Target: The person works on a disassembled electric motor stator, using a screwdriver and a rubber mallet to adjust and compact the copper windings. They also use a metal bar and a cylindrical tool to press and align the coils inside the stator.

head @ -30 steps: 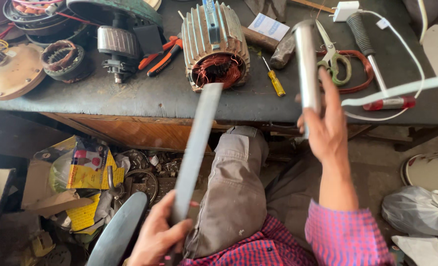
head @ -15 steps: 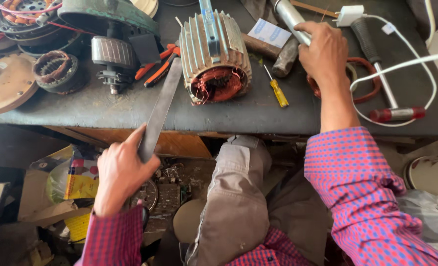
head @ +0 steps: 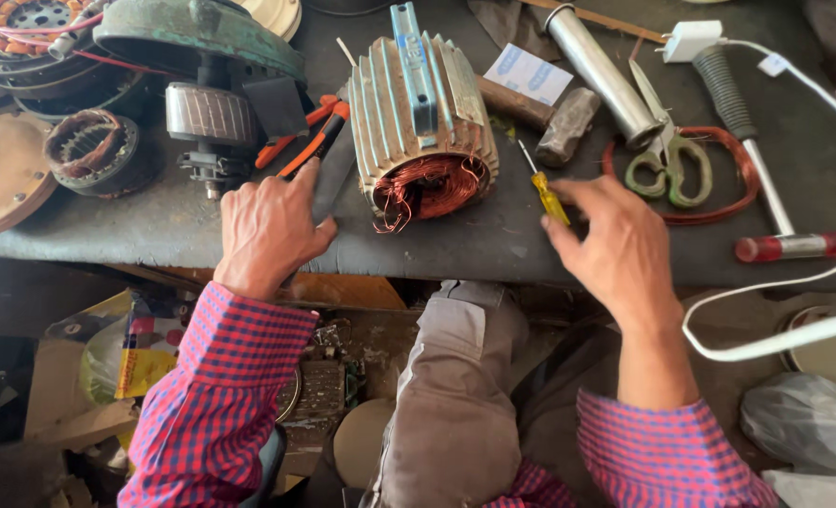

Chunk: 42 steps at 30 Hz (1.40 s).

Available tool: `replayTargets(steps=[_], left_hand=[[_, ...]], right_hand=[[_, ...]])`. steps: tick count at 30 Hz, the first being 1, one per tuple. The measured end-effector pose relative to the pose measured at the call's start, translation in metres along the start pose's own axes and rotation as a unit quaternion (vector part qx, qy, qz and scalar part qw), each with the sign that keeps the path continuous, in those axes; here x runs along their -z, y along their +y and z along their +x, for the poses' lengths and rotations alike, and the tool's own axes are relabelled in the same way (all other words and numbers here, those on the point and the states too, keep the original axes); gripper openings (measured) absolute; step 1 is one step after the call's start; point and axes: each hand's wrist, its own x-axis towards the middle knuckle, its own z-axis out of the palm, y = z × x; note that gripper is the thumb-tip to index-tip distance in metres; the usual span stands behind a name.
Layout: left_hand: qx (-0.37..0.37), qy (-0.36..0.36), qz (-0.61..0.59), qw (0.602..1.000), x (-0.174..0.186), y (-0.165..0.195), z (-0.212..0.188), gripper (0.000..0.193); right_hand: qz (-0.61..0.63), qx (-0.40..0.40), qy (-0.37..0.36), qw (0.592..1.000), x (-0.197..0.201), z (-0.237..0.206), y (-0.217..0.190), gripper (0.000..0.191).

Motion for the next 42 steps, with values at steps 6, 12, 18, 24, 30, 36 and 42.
replayTargets(steps=[6, 12, 18, 24, 30, 36, 42], left_hand=[[-0.047, 0.082, -0.188, 0.978, -0.002, -0.004, 0.006, 0.082], [-0.214, 0.135, -0.373, 0.893, -0.011, 0.015, 0.015, 0.143], [-0.228, 0.157, -0.407, 0.87, -0.032, 0.034, 0.027, 0.14], [-0.241, 0.124, -0.433, 0.86, -0.034, 0.025, 0.026, 0.132], [-0.212, 0.182, -0.431, 0.858, -0.036, 0.041, 0.026, 0.137], [-0.21, 0.169, -0.447, 0.853, -0.039, 0.038, 0.031, 0.124], [-0.207, 0.126, -0.53, 0.813, -0.036, 0.029, 0.055, 0.121]], right_hand=[[-0.112, -0.027, 0.046, 0.992, -0.006, 0.003, -0.007, 0.03], [0.094, 0.016, 0.186, 0.978, -0.005, -0.008, -0.002, 0.025], [0.362, 0.009, 0.224, 0.905, -0.021, -0.027, 0.001, 0.017], [0.482, -0.012, 0.19, 0.855, -0.042, -0.013, -0.012, 0.023], [0.178, 0.072, 0.133, 0.972, -0.05, 0.027, -0.048, 0.045], [0.145, 0.08, 0.116, 0.979, -0.05, 0.044, -0.052, 0.051], [0.084, 0.059, 0.077, 0.992, -0.05, 0.077, -0.041, 0.052]])
